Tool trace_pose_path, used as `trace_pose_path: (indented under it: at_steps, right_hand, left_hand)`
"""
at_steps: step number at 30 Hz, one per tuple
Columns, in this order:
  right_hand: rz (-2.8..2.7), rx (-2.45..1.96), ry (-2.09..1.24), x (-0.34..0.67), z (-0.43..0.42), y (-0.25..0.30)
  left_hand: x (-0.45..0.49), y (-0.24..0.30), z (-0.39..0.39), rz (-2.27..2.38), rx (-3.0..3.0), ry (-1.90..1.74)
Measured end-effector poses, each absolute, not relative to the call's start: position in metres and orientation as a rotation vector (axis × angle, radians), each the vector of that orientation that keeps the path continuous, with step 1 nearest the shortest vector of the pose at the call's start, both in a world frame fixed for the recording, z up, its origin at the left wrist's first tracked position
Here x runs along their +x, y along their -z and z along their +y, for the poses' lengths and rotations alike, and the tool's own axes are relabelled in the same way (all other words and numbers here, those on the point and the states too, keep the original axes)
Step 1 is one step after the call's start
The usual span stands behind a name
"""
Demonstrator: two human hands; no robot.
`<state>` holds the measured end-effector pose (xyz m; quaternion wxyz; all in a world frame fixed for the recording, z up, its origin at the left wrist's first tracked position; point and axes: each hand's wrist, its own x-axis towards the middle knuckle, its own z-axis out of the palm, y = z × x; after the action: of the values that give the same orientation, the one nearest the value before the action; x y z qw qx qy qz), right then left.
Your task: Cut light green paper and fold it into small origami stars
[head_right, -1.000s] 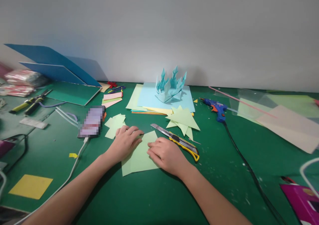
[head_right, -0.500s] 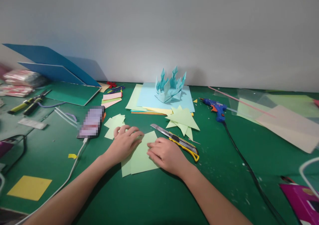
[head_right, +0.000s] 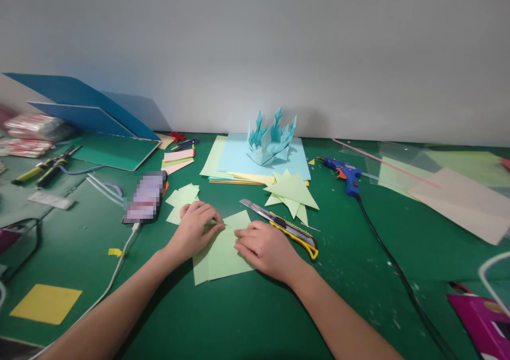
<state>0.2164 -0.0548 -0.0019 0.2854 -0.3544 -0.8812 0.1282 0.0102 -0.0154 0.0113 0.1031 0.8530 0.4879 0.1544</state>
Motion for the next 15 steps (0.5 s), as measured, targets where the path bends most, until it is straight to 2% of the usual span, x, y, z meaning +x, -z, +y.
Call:
trace_pose_path:
  at_steps: [15]
  right_hand:
    - [-2.323, -0.91, -0.363, 0.218, -0.053, -0.002]
  left_hand:
    - [-0.004, -0.016, -0.006, 1.744, 2.474, -0.697]
